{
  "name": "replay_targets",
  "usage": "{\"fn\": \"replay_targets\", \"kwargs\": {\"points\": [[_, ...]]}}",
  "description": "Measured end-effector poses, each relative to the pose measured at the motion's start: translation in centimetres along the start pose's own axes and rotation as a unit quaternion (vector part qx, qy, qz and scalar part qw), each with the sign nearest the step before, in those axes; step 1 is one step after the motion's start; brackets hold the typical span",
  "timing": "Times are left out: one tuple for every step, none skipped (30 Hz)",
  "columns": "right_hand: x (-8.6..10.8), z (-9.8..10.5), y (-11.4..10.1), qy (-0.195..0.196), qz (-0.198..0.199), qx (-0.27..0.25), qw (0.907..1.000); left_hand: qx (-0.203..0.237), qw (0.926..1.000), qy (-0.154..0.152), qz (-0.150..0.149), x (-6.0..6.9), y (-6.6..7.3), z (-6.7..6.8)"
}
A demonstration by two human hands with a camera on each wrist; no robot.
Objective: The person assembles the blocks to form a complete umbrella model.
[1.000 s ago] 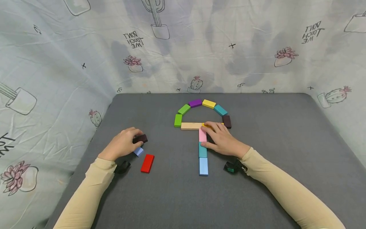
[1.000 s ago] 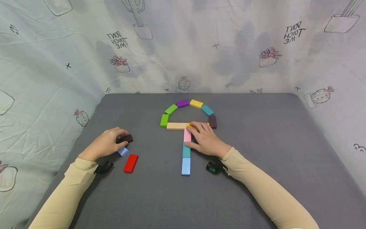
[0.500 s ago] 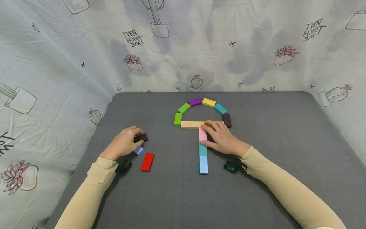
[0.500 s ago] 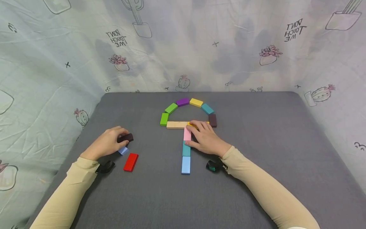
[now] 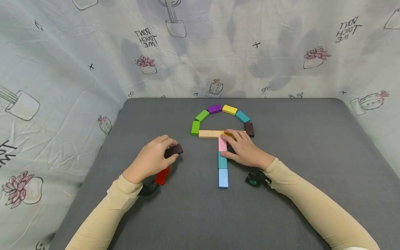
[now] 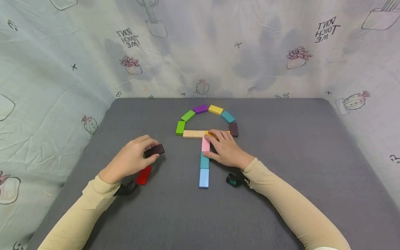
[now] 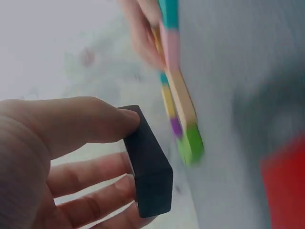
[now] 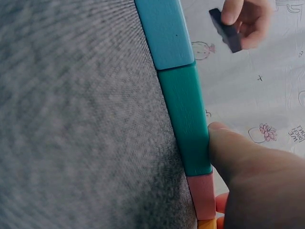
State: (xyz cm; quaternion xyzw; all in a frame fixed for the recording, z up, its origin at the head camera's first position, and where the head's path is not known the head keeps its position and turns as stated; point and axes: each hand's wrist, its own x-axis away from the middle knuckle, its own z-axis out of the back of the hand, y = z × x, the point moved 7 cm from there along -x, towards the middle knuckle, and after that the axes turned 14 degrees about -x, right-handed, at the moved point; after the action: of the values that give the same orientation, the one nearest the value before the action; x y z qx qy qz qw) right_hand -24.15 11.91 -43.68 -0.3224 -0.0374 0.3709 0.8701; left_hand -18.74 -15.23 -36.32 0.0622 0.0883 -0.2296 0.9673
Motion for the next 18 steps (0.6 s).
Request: {"fn": "replay_targets", "kwargs": {"points": [[0.0, 0.0, 0.0, 0.000, 0.000, 0.000, 1.0000, -0.001, 1.0000, 0.002, -0.008, 0.0, 0.9, 0.0], [0.0, 0.0, 0.0, 0.000, -0.001, 0.000, 1.0000, 0.002, 0.9999, 0.002, -0.016, 0.0, 1.8, 0.0], [0.0, 0.0, 0.0, -0.001, -0.001, 0.001, 1.0000, 0.004, 0.9997, 0.002, -0.024, 0.0, 2.6, -0.1], [-0.1, 0.1, -0.1, 0.000, -0.002, 0.001, 1.0000, 0.007, 0.9995, 0.001, -0.032, 0.1, 3.4, -0.3], [-0.1, 0.1, -0.1, 0.000, -0.003, 0.001, 1.0000, 0.009, 0.9992, -0.001, -0.039, 0.1, 4.1, -0.4], [-0.1, 0.1, -0.1, 0.000, -0.004, 0.001, 1.0000, 0.010, 0.9989, -0.003, -0.046, 0.2, 4.8, -0.6], [-0.1, 0.2, -0.2, 0.000, -0.004, 0.001, 1.0000, 0.013, 0.9986, -0.007, -0.052, 0.3, 5.5, -0.8], [-0.1, 0.2, -0.2, 0.000, -0.005, 0.002, 1.0000, 0.017, 0.9981, -0.012, -0.058, 0.5, 6.1, -1.0], [-0.1, 0.2, -0.2, 0.000, -0.005, 0.002, 1.0000, 0.020, 0.9974, -0.016, -0.067, 0.7, 6.8, -1.3], [-0.1, 0.2, -0.2, 0.000, -0.005, 0.002, 1.0000, 0.021, 0.9968, -0.022, -0.074, 0.8, 7.4, -1.5], [-0.1, 0.2, -0.2, 0.000, -0.005, 0.001, 1.0000, 0.023, 0.9960, -0.029, -0.082, 1.0, 8.0, -1.8], [-0.1, 0.3, -0.2, 0.001, -0.004, 0.001, 1.0000, 0.027, 0.9950, -0.036, -0.089, 1.2, 8.5, -2.1], [-0.1, 0.3, -0.2, 0.001, -0.004, 0.001, 1.0000, 0.031, 0.9940, -0.044, -0.095, 1.4, 9.1, -2.4], [-0.1, 0.2, -0.2, 0.001, -0.005, 0.000, 1.0000, 0.036, 0.9929, -0.051, -0.101, 1.6, 9.6, -2.7], [-0.1, 0.2, -0.2, 0.000, -0.005, 0.001, 1.0000, 0.040, 0.9918, -0.058, -0.107, 1.9, 10.0, -3.0], [-0.1, 0.2, -0.1, 0.000, -0.005, 0.001, 1.0000, 0.044, 0.9908, -0.064, -0.111, 2.1, 10.5, -3.3], [-0.1, 0.1, -0.1, -0.001, -0.006, 0.000, 1.0000, 0.047, 0.9899, -0.069, -0.115, 2.3, 10.8, -3.5], [-0.1, 0.1, -0.1, -0.002, -0.006, 0.000, 1.0000, 0.050, 0.9890, -0.073, -0.118, 2.5, 11.2, -3.7]]}}
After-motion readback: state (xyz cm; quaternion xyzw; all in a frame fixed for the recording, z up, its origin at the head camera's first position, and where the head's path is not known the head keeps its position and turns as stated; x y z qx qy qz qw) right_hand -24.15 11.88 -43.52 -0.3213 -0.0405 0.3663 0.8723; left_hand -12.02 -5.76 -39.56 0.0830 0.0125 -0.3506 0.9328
